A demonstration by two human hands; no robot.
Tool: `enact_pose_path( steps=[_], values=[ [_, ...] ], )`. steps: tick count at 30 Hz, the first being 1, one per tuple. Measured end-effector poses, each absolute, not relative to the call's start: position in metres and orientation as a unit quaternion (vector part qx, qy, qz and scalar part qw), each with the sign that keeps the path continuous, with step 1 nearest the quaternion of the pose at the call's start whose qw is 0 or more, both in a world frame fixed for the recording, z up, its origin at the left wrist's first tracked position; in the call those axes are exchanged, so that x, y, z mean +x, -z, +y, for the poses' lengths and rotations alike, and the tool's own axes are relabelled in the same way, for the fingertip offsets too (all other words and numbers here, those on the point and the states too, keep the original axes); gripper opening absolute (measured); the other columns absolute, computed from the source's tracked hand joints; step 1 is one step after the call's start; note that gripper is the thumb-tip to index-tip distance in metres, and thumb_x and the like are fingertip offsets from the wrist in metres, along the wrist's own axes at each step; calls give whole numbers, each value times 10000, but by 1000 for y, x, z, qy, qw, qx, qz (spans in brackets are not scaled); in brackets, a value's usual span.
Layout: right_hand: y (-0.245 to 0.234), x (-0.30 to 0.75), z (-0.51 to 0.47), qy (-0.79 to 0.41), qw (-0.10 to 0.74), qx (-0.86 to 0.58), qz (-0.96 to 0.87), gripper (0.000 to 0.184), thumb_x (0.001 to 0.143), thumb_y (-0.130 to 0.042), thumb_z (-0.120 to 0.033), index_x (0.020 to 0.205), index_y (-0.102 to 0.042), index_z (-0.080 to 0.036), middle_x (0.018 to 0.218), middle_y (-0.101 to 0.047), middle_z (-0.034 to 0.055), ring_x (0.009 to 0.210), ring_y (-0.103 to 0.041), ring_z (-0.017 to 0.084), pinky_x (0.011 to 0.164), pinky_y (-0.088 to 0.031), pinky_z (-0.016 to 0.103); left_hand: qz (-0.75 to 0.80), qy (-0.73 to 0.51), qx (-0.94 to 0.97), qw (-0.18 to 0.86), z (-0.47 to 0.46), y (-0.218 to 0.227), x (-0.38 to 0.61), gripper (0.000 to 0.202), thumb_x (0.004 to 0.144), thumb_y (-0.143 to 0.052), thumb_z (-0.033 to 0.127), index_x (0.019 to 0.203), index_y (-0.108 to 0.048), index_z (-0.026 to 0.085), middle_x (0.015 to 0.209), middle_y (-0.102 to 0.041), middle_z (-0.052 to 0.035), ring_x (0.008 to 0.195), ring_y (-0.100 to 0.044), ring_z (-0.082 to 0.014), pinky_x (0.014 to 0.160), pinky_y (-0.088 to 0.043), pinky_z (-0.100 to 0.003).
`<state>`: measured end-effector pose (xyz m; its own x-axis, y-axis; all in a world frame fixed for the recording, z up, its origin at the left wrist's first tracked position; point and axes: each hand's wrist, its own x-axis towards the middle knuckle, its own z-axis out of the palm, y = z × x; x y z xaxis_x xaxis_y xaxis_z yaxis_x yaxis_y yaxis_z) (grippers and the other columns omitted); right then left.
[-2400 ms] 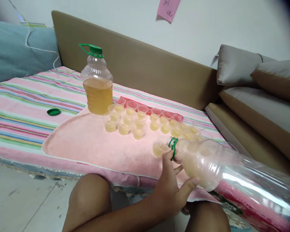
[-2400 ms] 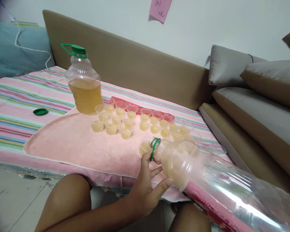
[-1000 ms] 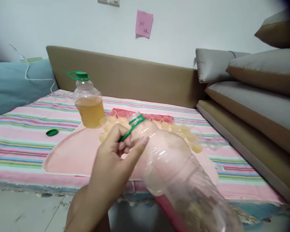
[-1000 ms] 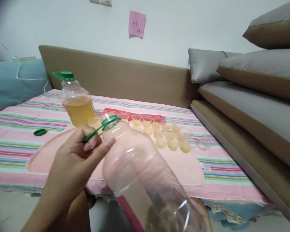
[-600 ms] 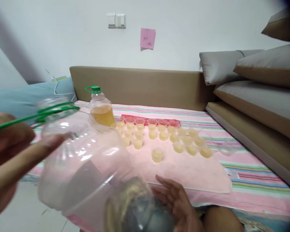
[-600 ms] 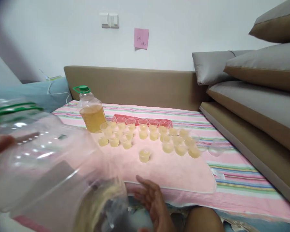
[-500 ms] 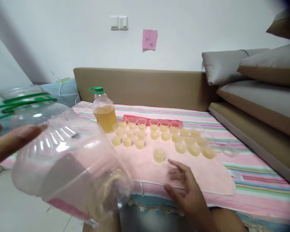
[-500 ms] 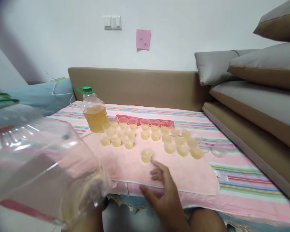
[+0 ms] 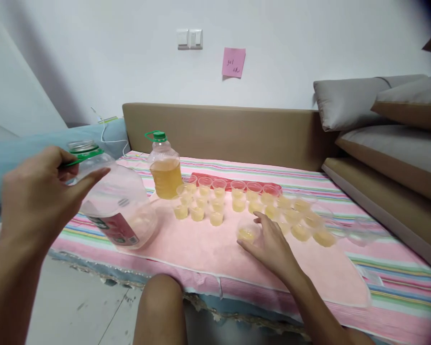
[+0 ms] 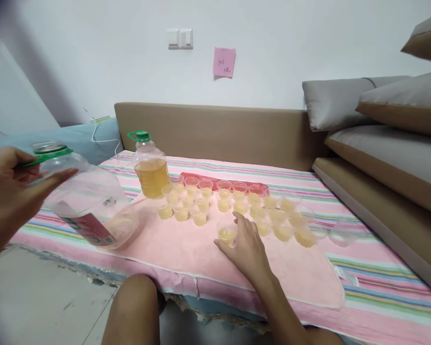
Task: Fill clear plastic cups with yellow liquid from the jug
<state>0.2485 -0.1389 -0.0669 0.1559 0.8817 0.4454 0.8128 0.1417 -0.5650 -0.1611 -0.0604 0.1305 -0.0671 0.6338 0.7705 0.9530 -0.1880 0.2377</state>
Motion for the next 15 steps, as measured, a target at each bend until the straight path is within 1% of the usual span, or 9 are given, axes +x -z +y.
enact_pose_path(
  steps=[3, 7, 9, 12, 15],
  values=[
    [64, 249, -140, -63, 386, -660, -641, 666, 872, -571, -553, 1427, -462, -201, 1241, -576, 109, 1183, -509, 334, 966, -486, 507, -597, 408, -660, 205, -56, -128, -150, 439, 873, -700, 564, 875, -546, 153, 772, -473, 48, 714, -443, -110, 692, -273, -205],
    [61, 249, -140, -64, 381, -672, -632, 671, 855, -559, -552, 1422, -462, -208, 1226, -585, 103, 1171, -526, 330, 917, -489, 472, -591, 399, -670, 205, -44, -122, -145, 410, 884, -724, 533, 918, -561, 158, 802, -471, 37, 774, -468, -142, 688, -275, -213],
    [60, 250, -139, -62, 384, -676, -626, 685, 848, -566, -559, 1429, -451, -217, 1216, -594, 96, 1165, -536, 325, 908, -482, 459, -583, 398, -678, 205, -36, -116, -146, 409, 885, -741, 528, 935, -573, 158, 804, -479, 38, 785, -491, -149, 702, -296, -216],
    [55, 256, -135, -64, 391, -678, -619, 702, 847, -575, -580, 1446, -425, -246, 1207, -602, 72, 1154, -547, 312, 906, -468, 445, -585, 383, -685, 205, -32, -109, -146, 412, 914, -726, 525, 1036, -600, 152, 836, -507, 35, 805, -523, -160, 734, -339, -228],
    [47, 268, -129, -53, 397, -684, -609, 727, 833, -597, -612, 1444, -428, -256, 1193, -608, 59, 1126, -551, 312, 884, -462, 431, -583, 381, -690, 195, -34, -106, -144, 491, 877, -770, 531, 1128, -605, 143, 890, -553, 23, 826, -534, -174, 785, -411, -248]
  ],
)
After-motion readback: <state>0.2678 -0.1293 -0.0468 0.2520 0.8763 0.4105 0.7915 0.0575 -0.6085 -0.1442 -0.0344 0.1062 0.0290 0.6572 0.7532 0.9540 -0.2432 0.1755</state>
